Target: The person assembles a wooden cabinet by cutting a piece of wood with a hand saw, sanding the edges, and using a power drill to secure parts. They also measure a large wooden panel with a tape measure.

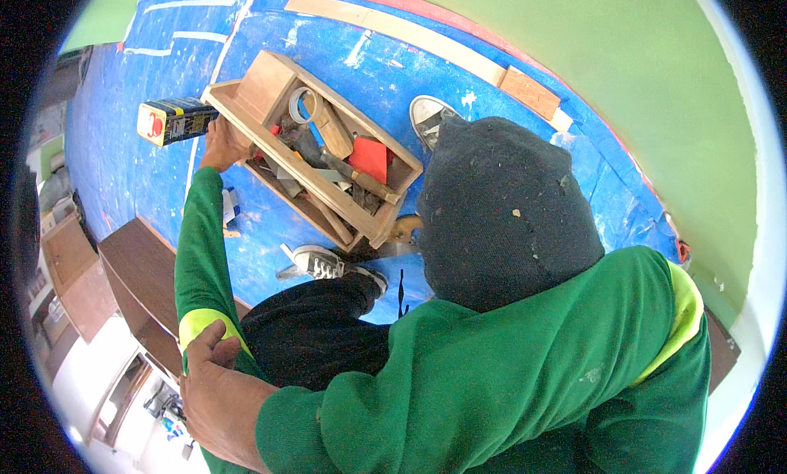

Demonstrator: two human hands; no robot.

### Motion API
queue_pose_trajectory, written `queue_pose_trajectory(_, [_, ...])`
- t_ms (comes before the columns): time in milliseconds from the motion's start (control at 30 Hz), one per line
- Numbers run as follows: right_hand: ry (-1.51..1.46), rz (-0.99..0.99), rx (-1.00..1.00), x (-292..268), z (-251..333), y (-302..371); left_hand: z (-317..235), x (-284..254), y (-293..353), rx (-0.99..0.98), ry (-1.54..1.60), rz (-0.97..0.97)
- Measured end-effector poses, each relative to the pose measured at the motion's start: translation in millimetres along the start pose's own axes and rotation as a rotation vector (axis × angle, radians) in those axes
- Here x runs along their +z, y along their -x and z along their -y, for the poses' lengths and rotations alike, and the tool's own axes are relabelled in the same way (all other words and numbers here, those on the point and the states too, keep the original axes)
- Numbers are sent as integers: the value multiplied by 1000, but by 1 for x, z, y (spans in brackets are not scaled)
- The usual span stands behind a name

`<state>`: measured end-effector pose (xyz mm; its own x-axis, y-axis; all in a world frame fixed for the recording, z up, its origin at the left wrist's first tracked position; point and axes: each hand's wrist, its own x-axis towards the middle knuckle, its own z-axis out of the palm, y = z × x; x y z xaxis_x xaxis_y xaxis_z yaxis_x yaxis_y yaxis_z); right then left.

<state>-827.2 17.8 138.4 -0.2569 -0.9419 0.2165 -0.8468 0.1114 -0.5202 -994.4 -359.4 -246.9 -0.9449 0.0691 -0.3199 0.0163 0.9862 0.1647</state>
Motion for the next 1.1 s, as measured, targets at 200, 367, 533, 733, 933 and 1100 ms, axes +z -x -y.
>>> queue_pose_trajectory(200, [2, 1, -1, 2, 1, -3, 1, -2, 1, 35, -22, -13])
queue_pose_trajectory(367, [5, 1, -2, 4, 1, -4, -2, -4, 4, 75, -23, -41])
queue_pose_trajectory(533, [10, 0, 3, 5, 1, -6, -8, -8, 3, 47, -15, -14])
queue_pose_trajectory(733, [17, 5, 12, 6, 1, -5, -7, -4, 5, 61, 5, -25])
queue_pose_trajectory(933, [46, 15, 8, 6, 2, -3, -3, 2, 1, 67, 43, -25])
queue_pose_trajectory(1100, [64, -19, -17, 2, 4, 5, 62, 31, 5, 0, 238, -150])
